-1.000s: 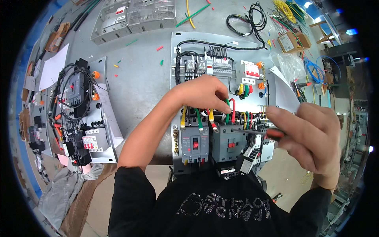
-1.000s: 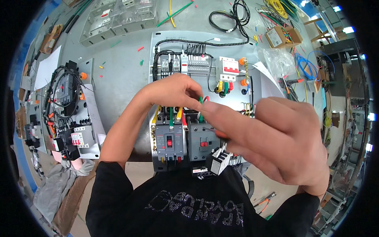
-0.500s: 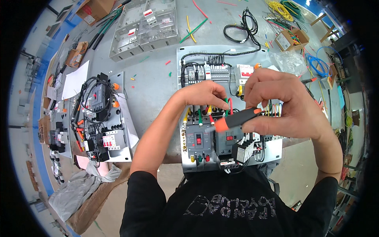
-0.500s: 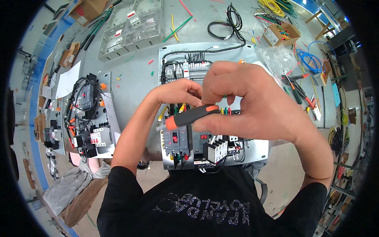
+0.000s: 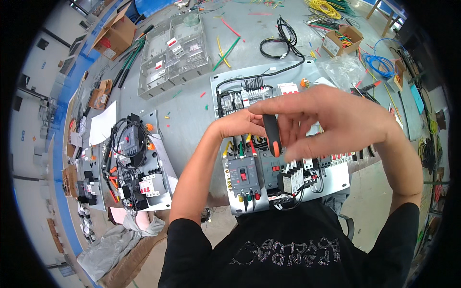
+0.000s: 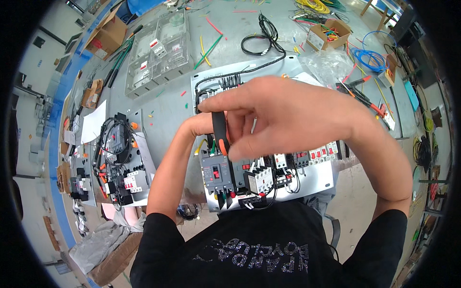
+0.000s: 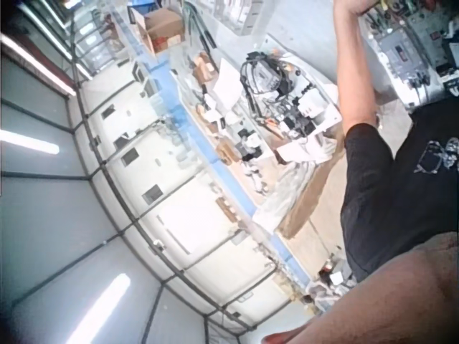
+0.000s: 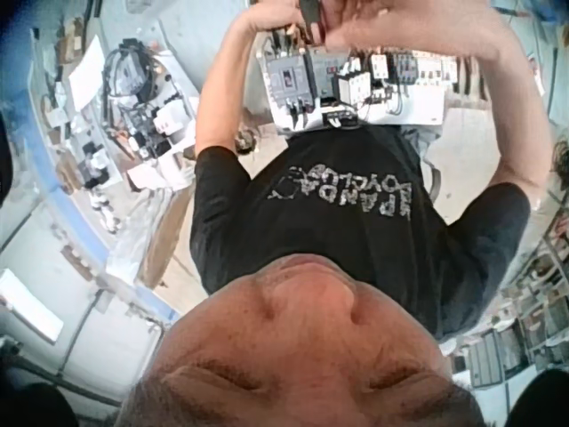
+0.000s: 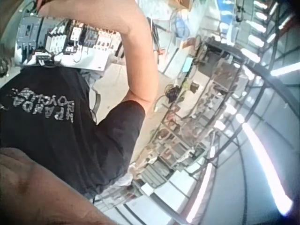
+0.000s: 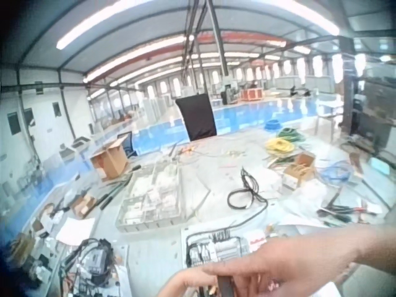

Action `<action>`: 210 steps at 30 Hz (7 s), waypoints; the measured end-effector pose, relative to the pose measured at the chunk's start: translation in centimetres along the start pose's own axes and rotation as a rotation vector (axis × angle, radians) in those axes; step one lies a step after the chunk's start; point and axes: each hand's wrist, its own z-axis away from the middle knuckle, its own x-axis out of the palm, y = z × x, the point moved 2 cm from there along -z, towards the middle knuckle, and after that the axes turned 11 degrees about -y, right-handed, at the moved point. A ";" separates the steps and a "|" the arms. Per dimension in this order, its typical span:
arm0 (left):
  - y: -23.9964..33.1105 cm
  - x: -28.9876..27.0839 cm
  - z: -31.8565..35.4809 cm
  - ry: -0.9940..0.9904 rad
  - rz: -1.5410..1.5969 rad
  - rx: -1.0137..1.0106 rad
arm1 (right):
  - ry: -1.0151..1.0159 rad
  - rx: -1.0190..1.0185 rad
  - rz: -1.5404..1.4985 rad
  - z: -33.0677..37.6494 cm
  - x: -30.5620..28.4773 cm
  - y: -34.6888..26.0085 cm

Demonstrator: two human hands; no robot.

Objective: The person connects multiple colored wires to terminals on an electrical panel. They use a screwdriver to tighten the terminal screws and pliers to strip wire insulation. The person organizes the wires and secures them to the contactors and terminal blocks.

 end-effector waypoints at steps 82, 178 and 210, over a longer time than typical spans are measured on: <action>-2.8 -1.5 -0.4 0.147 -0.214 0.043 | 0.125 0.412 0.573 -2.0 1.9 -5.7; -2.6 -1.4 -0.6 0.158 -0.342 0.054 | -0.275 0.179 0.669 -3.2 -0.5 -4.3; -2.9 -1.3 -0.2 0.204 -0.328 0.089 | -0.214 0.206 0.690 -2.6 0.8 -1.3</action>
